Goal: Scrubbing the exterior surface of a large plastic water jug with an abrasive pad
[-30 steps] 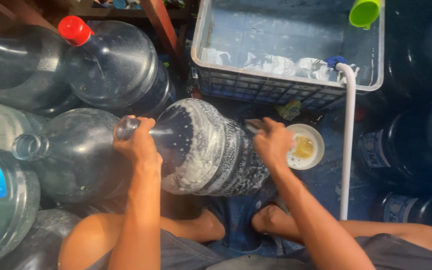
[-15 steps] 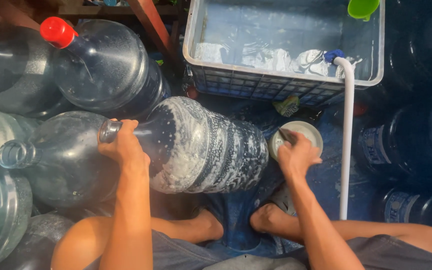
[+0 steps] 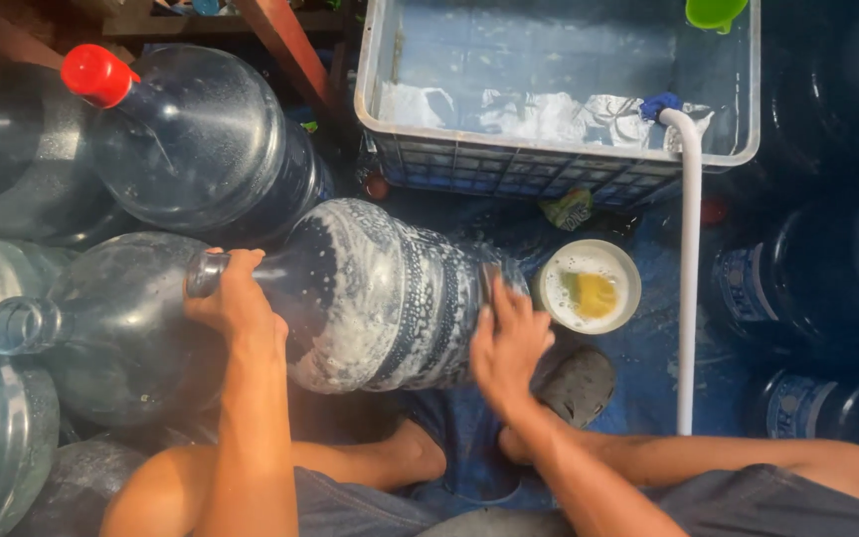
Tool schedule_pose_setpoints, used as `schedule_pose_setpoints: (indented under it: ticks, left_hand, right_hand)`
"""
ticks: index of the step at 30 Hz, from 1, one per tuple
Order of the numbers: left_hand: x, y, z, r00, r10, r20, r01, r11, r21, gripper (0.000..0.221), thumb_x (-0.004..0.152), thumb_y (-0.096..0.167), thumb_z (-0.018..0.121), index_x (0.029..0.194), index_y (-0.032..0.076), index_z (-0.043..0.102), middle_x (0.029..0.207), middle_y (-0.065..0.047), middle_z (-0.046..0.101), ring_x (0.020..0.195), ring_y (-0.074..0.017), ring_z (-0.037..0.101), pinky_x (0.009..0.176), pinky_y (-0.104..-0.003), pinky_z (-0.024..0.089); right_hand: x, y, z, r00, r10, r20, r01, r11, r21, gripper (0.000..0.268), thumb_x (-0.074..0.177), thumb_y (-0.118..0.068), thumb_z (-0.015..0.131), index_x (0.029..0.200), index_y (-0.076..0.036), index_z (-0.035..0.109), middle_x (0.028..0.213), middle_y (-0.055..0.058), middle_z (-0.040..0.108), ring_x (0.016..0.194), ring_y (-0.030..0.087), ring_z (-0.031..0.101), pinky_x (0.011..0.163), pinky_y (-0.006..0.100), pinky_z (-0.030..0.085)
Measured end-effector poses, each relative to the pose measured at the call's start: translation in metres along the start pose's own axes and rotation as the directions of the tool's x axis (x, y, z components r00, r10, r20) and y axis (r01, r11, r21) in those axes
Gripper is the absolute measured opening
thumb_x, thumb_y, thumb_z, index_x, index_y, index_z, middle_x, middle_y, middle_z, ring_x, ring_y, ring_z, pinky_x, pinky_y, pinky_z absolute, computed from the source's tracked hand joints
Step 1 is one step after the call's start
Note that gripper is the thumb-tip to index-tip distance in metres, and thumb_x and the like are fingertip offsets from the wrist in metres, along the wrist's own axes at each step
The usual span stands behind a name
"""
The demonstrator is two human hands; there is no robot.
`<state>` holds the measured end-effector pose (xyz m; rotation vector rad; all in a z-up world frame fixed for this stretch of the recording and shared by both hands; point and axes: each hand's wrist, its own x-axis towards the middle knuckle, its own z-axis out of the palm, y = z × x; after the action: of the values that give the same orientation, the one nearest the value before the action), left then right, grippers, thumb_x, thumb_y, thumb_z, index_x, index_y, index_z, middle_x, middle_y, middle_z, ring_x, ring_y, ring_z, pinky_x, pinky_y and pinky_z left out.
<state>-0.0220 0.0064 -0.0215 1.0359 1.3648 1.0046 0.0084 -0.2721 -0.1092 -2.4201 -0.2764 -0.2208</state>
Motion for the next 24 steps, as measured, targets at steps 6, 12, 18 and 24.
schedule_pose_setpoints:
  ticks: [6, 12, 18, 24]
  left_hand:
    - [-0.019, 0.014, 0.002, 0.999, 0.025, -0.031, -0.027, 0.998, -0.064, 0.052, 0.059, -0.001, 0.082, 0.107, 0.008, 0.063, 0.091, -0.003, 0.058, 0.088, -0.0137, 0.062, 0.080, -0.028, 0.050]
    - [-0.012, 0.012, 0.000, 0.999, 0.040, -0.022, -0.040, 0.999, -0.019, 0.051, 0.059, 0.001, 0.085, 0.105, 0.009, 0.063, 0.089, -0.002, 0.059, 0.086, -0.0134, 0.060, 0.081, -0.032, 0.049]
    - [-0.009, 0.013, 0.004, 1.000, 0.025, 0.003, -0.025, 1.000, 0.017, 0.053, 0.060, 0.003, 0.085, 0.106, 0.011, 0.060, 0.088, -0.001, 0.059, 0.088, -0.0121, 0.059, 0.085, -0.030, 0.046]
    - [-0.007, 0.008, 0.006, 0.993, 0.100, 0.060, -0.100, 0.995, 0.001, 0.050, 0.057, 0.002, 0.082, 0.103, 0.010, 0.062, 0.081, 0.000, 0.058, 0.082, -0.0123, 0.057, 0.080, -0.027, 0.042]
  right_hand:
    - [0.013, 0.003, -0.002, 0.973, 0.098, 0.210, -0.121, 0.988, 0.100, 0.045, 0.097, -0.033, 0.053, 0.135, -0.015, 0.070, 0.120, 0.013, 0.069, 0.098, 0.047, 0.062, 0.085, 0.063, 0.045]
    - [-0.029, 0.047, 0.007, 0.993, -0.105, -0.054, 0.109, 0.989, 0.099, 0.057, 0.081, -0.012, 0.074, 0.135, -0.028, 0.069, 0.130, 0.000, 0.067, 0.101, 0.033, 0.062, 0.077, 0.048, 0.043]
    - [0.004, 0.041, -0.003, 0.960, -0.276, 0.041, 0.247, 0.909, 0.337, 0.061, 0.083, -0.002, 0.071, 0.138, -0.028, 0.067, 0.137, 0.006, 0.067, 0.100, 0.040, 0.062, 0.086, 0.045, 0.046]
    - [0.018, 0.062, 0.000, 0.988, -0.060, 0.145, 0.028, 0.976, 0.216, 0.063, 0.088, -0.003, 0.063, 0.144, -0.032, 0.061, 0.135, 0.000, 0.068, 0.105, 0.040, 0.060, 0.086, 0.055, 0.039]
